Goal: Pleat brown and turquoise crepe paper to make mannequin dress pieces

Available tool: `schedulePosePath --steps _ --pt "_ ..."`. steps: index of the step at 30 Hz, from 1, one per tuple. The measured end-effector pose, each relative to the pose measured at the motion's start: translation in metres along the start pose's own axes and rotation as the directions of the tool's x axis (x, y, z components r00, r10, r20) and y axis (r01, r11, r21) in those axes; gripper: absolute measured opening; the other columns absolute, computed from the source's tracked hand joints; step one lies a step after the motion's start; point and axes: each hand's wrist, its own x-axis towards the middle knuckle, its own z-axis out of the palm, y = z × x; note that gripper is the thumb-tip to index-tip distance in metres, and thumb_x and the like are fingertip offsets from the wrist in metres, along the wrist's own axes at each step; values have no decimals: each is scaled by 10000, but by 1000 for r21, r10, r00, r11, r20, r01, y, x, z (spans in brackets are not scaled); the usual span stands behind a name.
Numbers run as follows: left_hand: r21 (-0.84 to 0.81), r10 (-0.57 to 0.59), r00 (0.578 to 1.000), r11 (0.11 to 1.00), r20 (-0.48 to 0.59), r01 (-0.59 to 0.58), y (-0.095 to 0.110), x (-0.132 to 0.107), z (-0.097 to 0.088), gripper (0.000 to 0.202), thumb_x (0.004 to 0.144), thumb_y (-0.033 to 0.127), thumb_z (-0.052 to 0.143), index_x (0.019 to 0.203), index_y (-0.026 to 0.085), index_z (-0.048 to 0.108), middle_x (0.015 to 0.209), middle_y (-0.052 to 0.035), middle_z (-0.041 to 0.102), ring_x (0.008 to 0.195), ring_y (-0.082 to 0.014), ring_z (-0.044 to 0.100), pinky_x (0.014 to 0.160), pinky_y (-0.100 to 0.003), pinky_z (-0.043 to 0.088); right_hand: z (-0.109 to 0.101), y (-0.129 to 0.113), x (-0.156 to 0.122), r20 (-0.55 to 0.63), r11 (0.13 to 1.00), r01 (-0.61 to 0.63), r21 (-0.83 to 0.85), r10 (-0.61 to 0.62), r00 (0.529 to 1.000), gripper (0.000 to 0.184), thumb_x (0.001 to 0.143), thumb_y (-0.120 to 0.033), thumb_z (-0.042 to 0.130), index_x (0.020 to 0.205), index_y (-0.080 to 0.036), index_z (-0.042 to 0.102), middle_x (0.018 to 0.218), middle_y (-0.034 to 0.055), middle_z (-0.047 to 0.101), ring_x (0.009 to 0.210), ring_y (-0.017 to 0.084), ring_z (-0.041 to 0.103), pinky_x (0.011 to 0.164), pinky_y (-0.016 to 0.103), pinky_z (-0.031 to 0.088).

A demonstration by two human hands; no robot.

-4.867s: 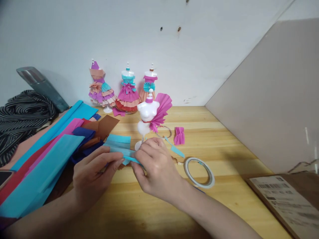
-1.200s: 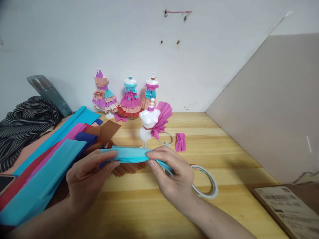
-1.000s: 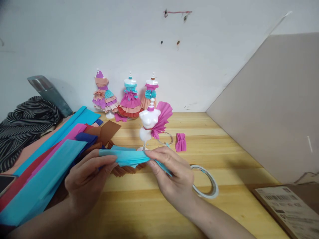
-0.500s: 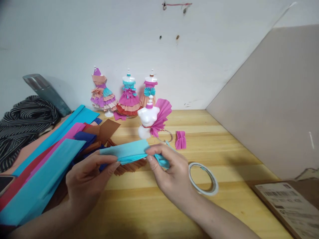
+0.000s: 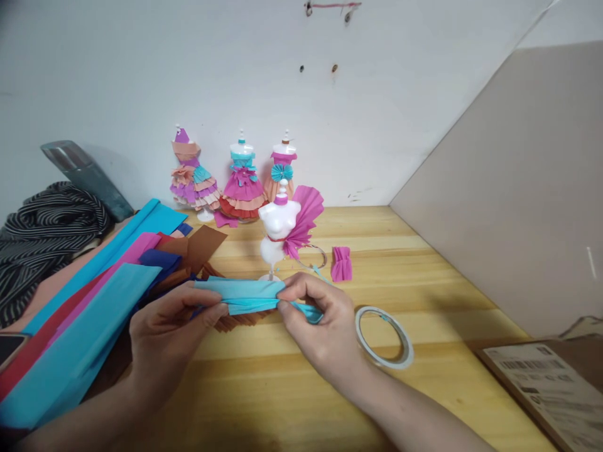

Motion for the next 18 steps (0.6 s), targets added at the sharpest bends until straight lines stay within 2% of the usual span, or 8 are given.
schedulePosePath --steps 6,10,13,18 --pt "-24 -76 997 997 -8 75 -2 -1 1 45 700 134 734 727 148 701 619 1 678 526 -132 650 498 -211 548 3 0 -2 6 999 -3 32 3 1000 107 682 -123 630 603 -192 606 631 19 633 560 142 612 510 221 508" --pt "-50 -108 992 993 -72 104 -2 -1 1 219 649 117 768 859 164 728 699 1 720 538 -127 664 498 -195 566 3 0 -4 -31 1000 17 9 -17 999 98 683 -116 622 625 -194 611 661 24 642 579 148 619 505 231 504" --pt "-62 -88 994 995 -69 84 -3 0 1 197 648 102 765 829 172 732 673 12 720 525 -124 665 491 -185 565 3 1 -5 -48 999 38 -25 -39 998 90 700 -124 619 645 -195 610 671 23 640 575 151 615 490 240 493" --pt "12 -62 995 998 -73 63 -5 -2 0 118 662 127 768 762 174 724 636 19 706 505 -121 651 486 -191 561 4 2 -6 -38 997 57 -60 -60 997 76 734 -141 620 686 -199 609 655 11 623 543 142 598 469 244 468"
